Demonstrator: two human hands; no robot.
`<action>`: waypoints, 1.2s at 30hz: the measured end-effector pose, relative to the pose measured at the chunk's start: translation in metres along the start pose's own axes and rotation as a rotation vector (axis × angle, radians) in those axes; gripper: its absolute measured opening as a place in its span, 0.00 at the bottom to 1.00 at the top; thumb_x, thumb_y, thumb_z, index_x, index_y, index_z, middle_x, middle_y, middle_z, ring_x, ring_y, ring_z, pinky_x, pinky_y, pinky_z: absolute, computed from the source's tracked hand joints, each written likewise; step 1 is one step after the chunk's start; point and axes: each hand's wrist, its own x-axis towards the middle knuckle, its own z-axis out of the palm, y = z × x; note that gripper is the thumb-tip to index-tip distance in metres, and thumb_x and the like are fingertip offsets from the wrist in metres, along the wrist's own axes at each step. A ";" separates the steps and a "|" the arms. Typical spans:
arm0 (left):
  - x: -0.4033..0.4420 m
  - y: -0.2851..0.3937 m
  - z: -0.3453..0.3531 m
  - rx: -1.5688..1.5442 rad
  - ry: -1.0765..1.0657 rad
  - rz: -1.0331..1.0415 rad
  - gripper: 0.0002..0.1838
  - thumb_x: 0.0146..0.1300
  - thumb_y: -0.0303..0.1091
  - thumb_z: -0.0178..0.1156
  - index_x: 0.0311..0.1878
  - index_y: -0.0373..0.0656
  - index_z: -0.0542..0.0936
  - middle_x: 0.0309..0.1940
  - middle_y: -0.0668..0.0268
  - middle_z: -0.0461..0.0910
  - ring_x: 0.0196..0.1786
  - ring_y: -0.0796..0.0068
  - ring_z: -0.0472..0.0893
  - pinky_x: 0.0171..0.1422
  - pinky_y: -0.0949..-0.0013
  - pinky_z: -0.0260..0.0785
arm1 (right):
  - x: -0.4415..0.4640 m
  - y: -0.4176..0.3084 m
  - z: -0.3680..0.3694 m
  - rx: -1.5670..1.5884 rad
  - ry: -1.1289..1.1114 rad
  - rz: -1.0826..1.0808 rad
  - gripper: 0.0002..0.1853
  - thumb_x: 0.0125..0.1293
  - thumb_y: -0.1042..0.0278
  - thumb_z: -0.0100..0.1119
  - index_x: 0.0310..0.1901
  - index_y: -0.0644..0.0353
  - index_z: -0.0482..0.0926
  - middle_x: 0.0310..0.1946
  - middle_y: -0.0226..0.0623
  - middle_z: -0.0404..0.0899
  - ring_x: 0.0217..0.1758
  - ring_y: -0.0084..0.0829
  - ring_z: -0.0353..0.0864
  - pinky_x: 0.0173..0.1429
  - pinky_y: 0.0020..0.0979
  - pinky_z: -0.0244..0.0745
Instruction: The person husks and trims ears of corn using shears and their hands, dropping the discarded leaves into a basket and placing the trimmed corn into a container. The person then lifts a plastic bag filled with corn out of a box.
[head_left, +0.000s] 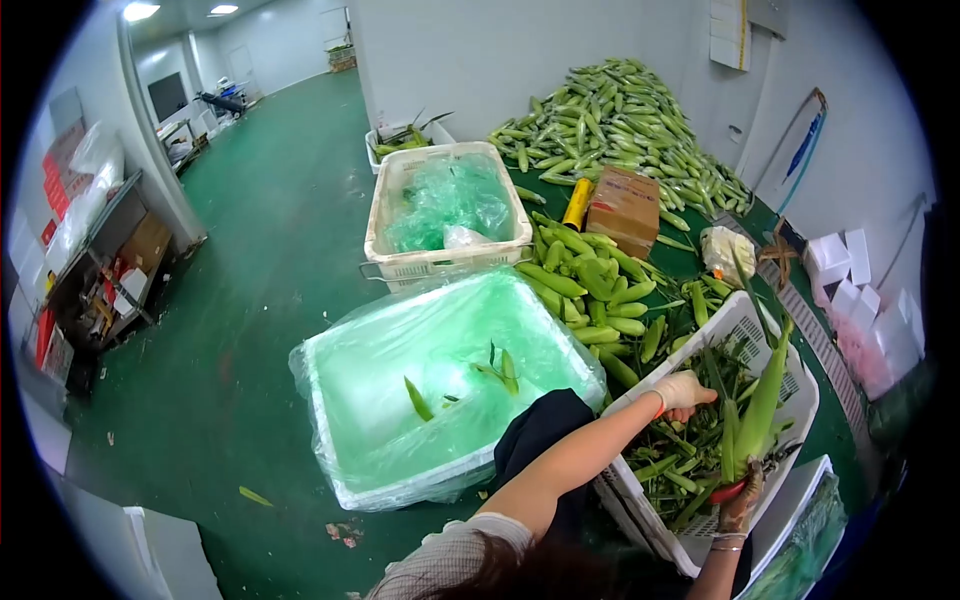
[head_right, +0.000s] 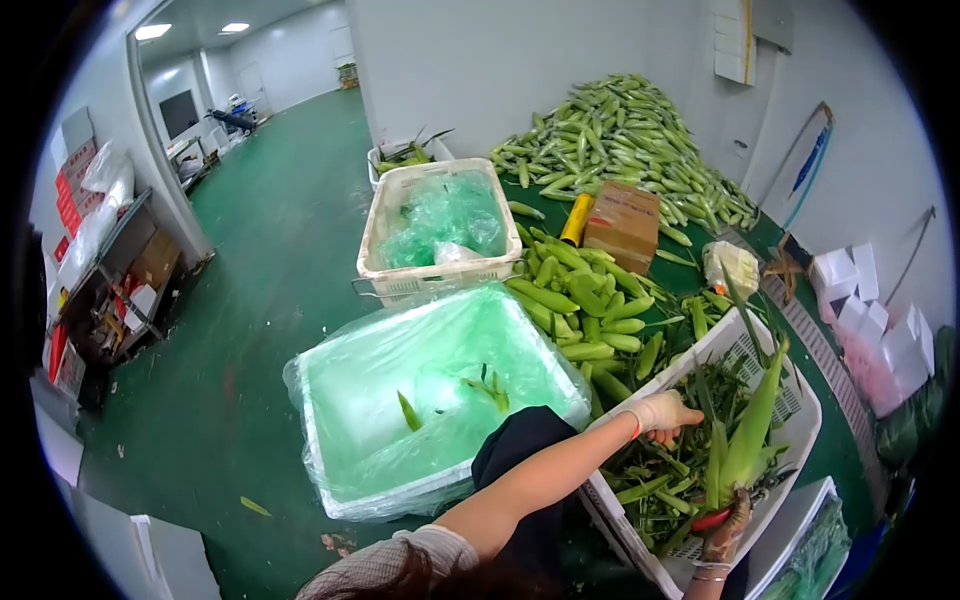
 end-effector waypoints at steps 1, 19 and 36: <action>-0.010 0.009 0.000 -0.012 0.077 0.068 0.26 0.60 0.53 0.54 0.28 0.33 0.78 0.18 0.57 0.78 0.16 0.67 0.75 0.20 0.66 0.67 | 0.005 0.005 -0.015 -0.011 -0.113 0.063 0.20 0.67 0.51 0.50 0.47 0.61 0.75 0.36 0.42 0.79 0.31 0.37 0.82 0.37 0.34 0.78; 0.017 -0.004 0.034 -0.479 0.245 0.145 0.36 0.53 0.50 0.67 0.57 0.32 0.71 0.45 0.52 0.79 0.45 0.59 0.80 0.50 0.62 0.72 | 0.001 0.066 0.006 -0.256 -0.039 -0.006 0.22 0.59 0.68 0.62 0.53 0.68 0.70 0.41 0.36 0.76 0.39 0.29 0.75 0.43 0.29 0.72; -0.002 0.014 0.019 -0.569 0.371 0.170 0.40 0.53 0.49 0.68 0.62 0.29 0.66 0.48 0.50 0.78 0.47 0.57 0.79 0.52 0.61 0.70 | 0.007 0.027 0.006 -0.103 -0.252 0.107 0.16 0.64 0.55 0.49 0.35 0.63 0.72 0.30 0.37 0.69 0.28 0.39 0.80 0.33 0.40 0.82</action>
